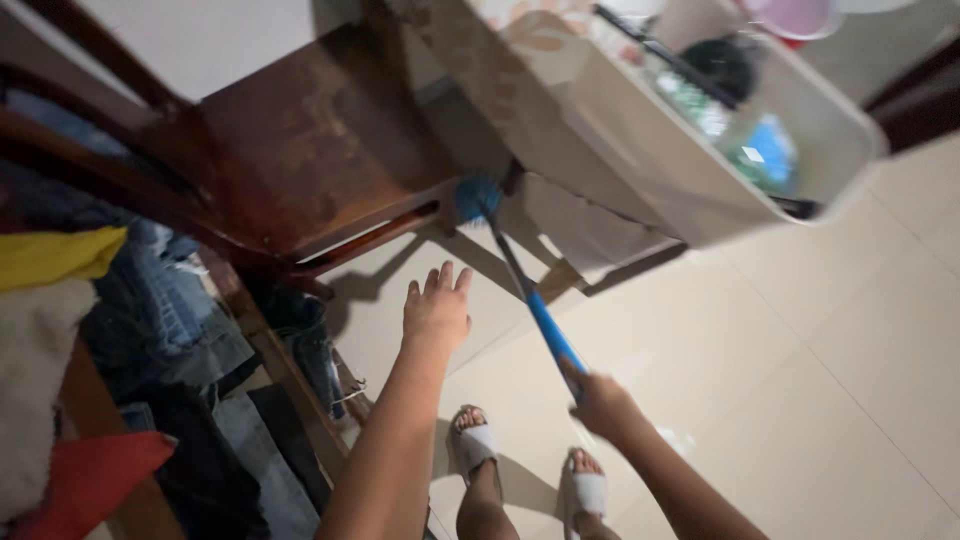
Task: The person vacuums the tiled floor around a chair and under a table, moves a chair to clean beneath it, and then mops the floor using a spin mop.
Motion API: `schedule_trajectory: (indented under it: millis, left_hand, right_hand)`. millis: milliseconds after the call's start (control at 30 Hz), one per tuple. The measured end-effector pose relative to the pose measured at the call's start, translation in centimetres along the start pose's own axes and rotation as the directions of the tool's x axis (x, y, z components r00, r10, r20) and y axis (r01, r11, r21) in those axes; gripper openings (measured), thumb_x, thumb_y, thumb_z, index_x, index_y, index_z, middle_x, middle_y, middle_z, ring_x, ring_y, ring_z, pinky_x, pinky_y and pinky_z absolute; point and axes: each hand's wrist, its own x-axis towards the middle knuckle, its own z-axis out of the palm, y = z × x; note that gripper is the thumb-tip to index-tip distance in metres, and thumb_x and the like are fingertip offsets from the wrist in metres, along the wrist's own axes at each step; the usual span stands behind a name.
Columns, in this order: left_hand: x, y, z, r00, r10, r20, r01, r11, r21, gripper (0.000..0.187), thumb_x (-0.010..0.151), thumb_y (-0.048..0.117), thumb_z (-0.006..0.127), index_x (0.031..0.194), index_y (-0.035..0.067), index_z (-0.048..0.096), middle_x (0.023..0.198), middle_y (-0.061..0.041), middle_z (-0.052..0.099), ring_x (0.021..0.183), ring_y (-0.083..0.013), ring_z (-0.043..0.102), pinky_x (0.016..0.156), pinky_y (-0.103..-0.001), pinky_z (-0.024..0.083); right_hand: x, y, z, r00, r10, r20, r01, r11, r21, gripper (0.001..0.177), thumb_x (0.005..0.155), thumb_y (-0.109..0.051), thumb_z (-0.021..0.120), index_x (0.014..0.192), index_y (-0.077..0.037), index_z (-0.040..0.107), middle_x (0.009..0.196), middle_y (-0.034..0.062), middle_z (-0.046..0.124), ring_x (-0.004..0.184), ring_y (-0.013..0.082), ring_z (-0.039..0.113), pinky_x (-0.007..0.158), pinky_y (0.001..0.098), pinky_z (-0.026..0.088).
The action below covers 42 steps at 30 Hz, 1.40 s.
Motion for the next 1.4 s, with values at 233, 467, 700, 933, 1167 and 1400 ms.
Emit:
schedule_trajectory:
  millis: [233,467,700,933,1167,1400]
  left_hand:
    - [-0.1,4.7,4.1,0.966,0.222,-0.132,-0.213,0.974,0.078,0.058,0.099,0.015,0.057,0.154,0.021,0.039,0.163,-0.012,0.033,0.145,-0.031,0.041,0.12,-0.055,0.03]
    - [-8.5,16.6,6.8,0.851,0.501,0.16,-0.512,0.858,0.041,0.066,0.095,0.017,0.058,0.156,0.037,0.041,0.162,-0.017,0.034,0.141,-0.0341,0.046,0.118,-0.053,0.033]
    - [-17.3,31.2,9.8,0.834,0.317,0.452,0.094,0.726,-0.682,0.064,0.101,0.059,0.047,0.129,0.005,0.068,0.118,-0.011,0.077,0.109,-0.0244,0.068,0.103,-0.036,0.047]
    - [-21.3,48.9,17.0,0.707,0.566,0.423,-0.327,0.792,-0.515,0.056,0.096,0.056,0.044,0.109,0.013,0.077,0.109,-0.013,0.073,0.105,-0.0321,0.067,0.093,-0.042,0.049]
    - [-24.4,60.5,17.2,0.638,0.731,0.244,-0.755,0.656,0.007,0.07,0.086,0.006,0.054,0.149,0.034,0.043,0.125,-0.014,0.061,0.103,-0.0345,0.068,0.084,-0.046,0.057]
    - [-17.0,59.0,12.8,0.728,0.683,-0.065,-0.684,0.729,-0.001,0.061,0.092,0.013,0.055,0.151,0.025,0.045,0.131,-0.014,0.059,0.105,-0.0338,0.067,0.084,-0.052,0.055]
  right_hand:
    - [-20.0,-1.5,-12.4,0.912,0.233,0.339,-0.233,0.972,-0.041,0.083,0.083,-0.013,0.07,0.155,-0.042,0.041,0.095,0.0106,0.076,0.086,0.0231,0.077,0.08,0.0382,0.059]
    - [-24.4,3.0,-12.6,0.899,0.261,0.351,-0.261,0.964,-0.049,0.084,0.081,-0.01,0.073,0.149,-0.051,0.046,0.096,0.0012,0.074,0.08,0.0162,0.074,0.073,0.0343,0.057]
    - [-31.9,11.5,-10.6,0.918,0.371,0.141,-0.38,0.924,0.042,0.075,0.081,-0.007,0.062,0.142,-0.052,0.058,0.082,0.0047,0.075,0.071,0.0206,0.074,0.069,0.0354,0.058]
    - [-42.7,25.3,-7.8,0.839,0.535,0.098,-0.543,0.832,0.115,0.075,0.08,-0.007,0.062,0.143,-0.048,0.057,0.085,0.0098,0.077,0.075,0.0275,0.075,0.074,0.0405,0.06]
    - [-44.2,36.4,-3.0,0.824,0.557,-0.098,-0.509,0.806,0.303,0.067,0.078,-0.015,0.071,0.141,-0.034,0.06,0.09,0.013,0.077,0.084,0.0319,0.073,0.079,0.0429,0.058]
    - [-30.7,46.4,-3.6,0.808,0.563,-0.175,-0.438,0.771,0.462,0.081,0.073,-0.024,0.086,0.147,-0.024,0.052,0.105,0.0128,0.074,0.094,0.0292,0.071,0.081,0.0409,0.056]
